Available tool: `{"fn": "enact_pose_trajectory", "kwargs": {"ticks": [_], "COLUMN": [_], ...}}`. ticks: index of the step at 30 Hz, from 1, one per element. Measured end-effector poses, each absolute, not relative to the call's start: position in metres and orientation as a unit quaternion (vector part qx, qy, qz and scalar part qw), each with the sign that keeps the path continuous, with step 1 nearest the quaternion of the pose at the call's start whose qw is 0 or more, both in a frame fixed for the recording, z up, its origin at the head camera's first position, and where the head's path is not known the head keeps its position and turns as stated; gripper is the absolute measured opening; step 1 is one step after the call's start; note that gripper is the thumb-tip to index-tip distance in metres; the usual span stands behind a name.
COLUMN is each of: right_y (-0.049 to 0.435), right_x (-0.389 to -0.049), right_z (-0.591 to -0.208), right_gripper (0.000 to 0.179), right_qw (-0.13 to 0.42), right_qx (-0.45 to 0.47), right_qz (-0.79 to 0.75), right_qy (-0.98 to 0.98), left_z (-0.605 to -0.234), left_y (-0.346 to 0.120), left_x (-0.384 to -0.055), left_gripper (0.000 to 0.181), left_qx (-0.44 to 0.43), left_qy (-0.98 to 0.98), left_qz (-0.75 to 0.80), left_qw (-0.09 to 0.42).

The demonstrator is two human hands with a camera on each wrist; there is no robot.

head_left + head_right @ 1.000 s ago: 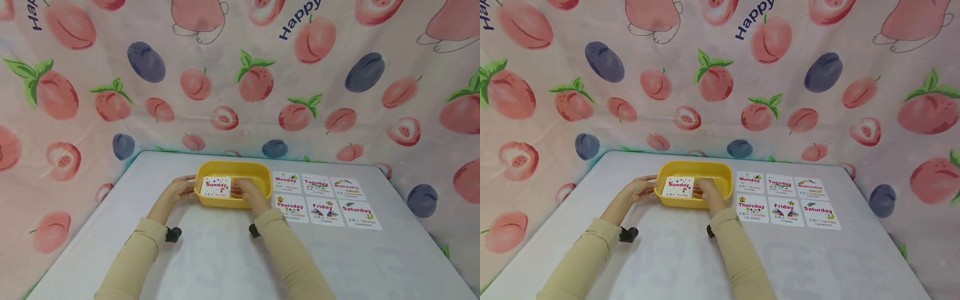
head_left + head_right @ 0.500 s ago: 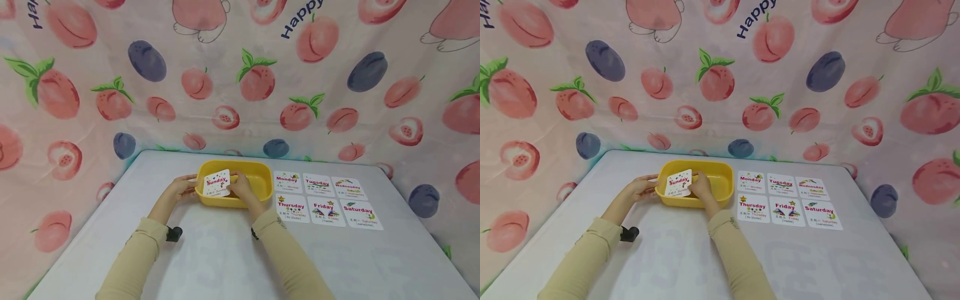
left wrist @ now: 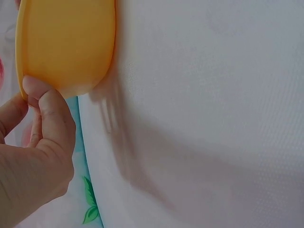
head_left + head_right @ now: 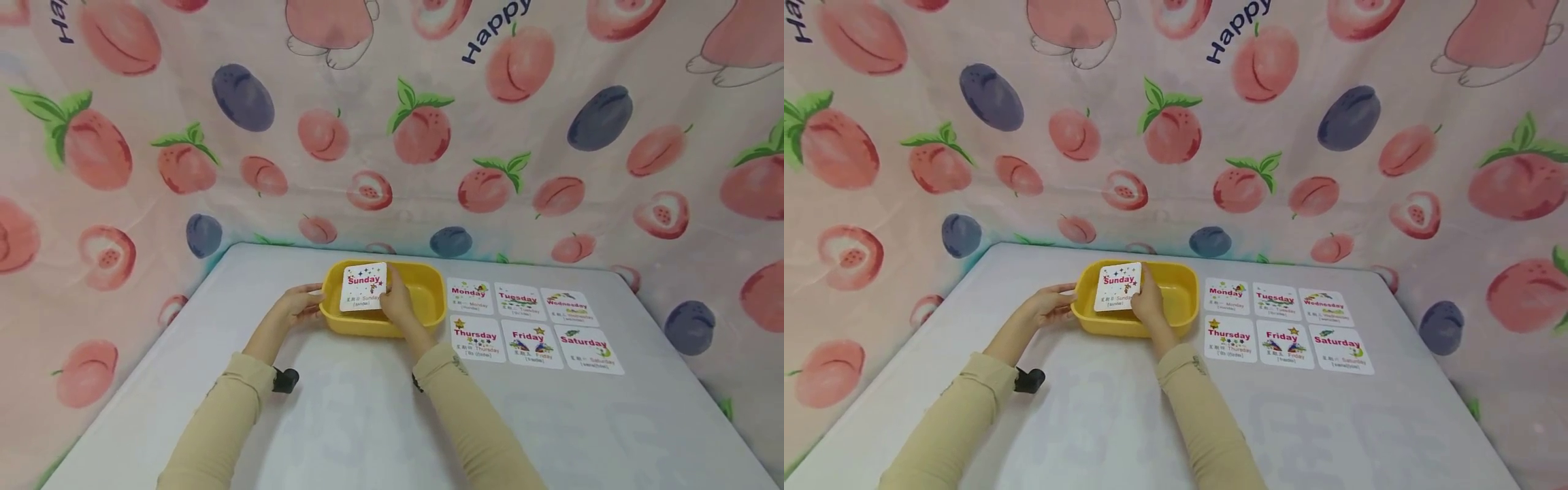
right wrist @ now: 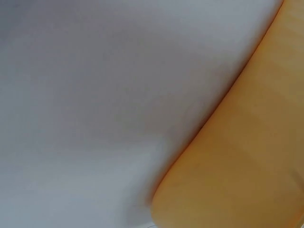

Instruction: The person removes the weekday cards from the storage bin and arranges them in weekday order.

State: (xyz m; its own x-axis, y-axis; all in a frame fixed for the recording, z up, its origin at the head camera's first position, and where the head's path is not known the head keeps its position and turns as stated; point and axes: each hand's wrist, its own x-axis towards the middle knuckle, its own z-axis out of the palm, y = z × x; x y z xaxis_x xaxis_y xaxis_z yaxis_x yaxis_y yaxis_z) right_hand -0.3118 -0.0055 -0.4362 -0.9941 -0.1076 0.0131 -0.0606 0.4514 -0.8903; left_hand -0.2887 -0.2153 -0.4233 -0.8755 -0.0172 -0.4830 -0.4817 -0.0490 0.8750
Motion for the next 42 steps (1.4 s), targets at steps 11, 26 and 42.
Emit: {"fn": "enact_pose_trajectory", "kwargs": {"ticks": [11, 26, 42], "right_y": [-0.004, 0.007, 0.081], "right_x": [-0.309, -0.298, -0.255], "right_z": [-0.437, -0.411, -0.352], "right_gripper": [0.07, 0.08, 0.076], "right_qw": [-0.019, -0.024, 0.063], "right_qx": [-0.077, -0.124, -0.157], "right_qz": [-0.519, -0.61, -0.619], "right_qy": [0.851, 0.782, 0.767], "left_z": [-0.42, -0.423, -0.421], "left_y": [-0.212, -0.216, -0.215], "left_x": [-0.285, -0.288, -0.288], "left_gripper": [0.053, 0.054, 0.054], "left_qx": [-0.184, -0.176, -0.194], "left_qy": [0.672, 0.674, 0.669], "left_qz": [0.697, 0.697, 0.694], "left_qw": [0.168, 0.173, 0.18]}}
